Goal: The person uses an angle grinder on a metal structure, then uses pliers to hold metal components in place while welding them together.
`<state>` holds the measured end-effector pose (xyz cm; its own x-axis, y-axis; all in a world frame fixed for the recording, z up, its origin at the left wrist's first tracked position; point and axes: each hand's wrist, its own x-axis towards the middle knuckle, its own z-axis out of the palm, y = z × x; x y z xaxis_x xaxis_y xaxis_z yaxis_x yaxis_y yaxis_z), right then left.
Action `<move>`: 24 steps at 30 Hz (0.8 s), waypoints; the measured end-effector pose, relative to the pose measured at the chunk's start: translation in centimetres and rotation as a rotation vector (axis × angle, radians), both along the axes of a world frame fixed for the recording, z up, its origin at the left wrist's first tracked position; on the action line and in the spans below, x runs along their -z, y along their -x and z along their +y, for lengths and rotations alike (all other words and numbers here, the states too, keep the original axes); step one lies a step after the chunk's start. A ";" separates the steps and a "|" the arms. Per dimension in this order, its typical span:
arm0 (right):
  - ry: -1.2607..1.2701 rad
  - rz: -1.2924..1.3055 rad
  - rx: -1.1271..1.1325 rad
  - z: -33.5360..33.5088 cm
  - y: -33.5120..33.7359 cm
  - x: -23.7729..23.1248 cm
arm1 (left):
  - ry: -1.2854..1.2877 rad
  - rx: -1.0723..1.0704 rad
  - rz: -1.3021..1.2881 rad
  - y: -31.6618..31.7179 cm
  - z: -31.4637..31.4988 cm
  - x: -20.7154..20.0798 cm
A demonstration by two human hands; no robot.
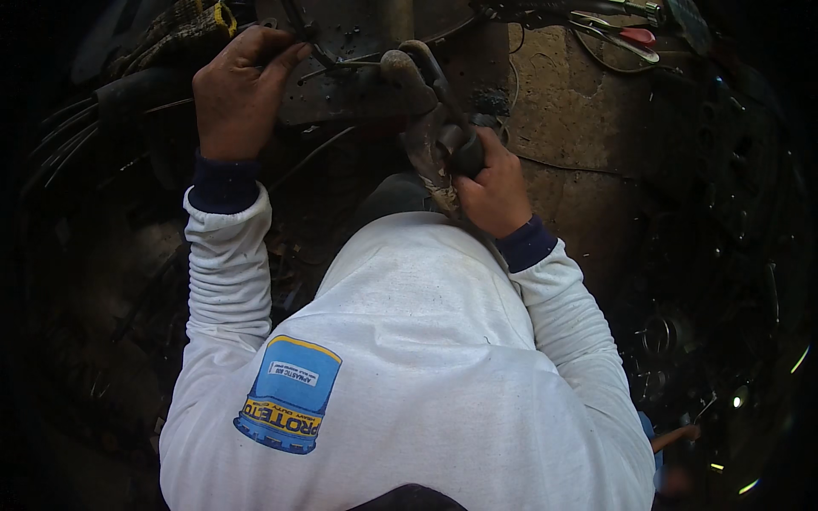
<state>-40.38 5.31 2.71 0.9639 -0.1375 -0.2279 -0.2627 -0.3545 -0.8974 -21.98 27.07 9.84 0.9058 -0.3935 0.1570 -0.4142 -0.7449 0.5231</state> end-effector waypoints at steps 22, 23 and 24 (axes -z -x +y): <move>-0.018 -0.009 0.014 0.0 0.1 0.3 | 0.016 0.007 -0.068 0.4 -0.4 0.0; -0.016 -0.015 0.016 0.0 0.1 0.3 | 0.043 -0.001 -0.058 0.6 -0.5 0.1; -0.014 -0.012 0.019 0.0 0.2 0.3 | 0.070 -0.008 -0.047 0.7 -0.5 0.1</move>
<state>-40.58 5.29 2.42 0.9640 -0.1523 -0.2182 -0.2582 -0.3371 -0.9054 -22.67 26.55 9.69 0.8999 -0.3728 0.2264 -0.4338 -0.7108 0.5537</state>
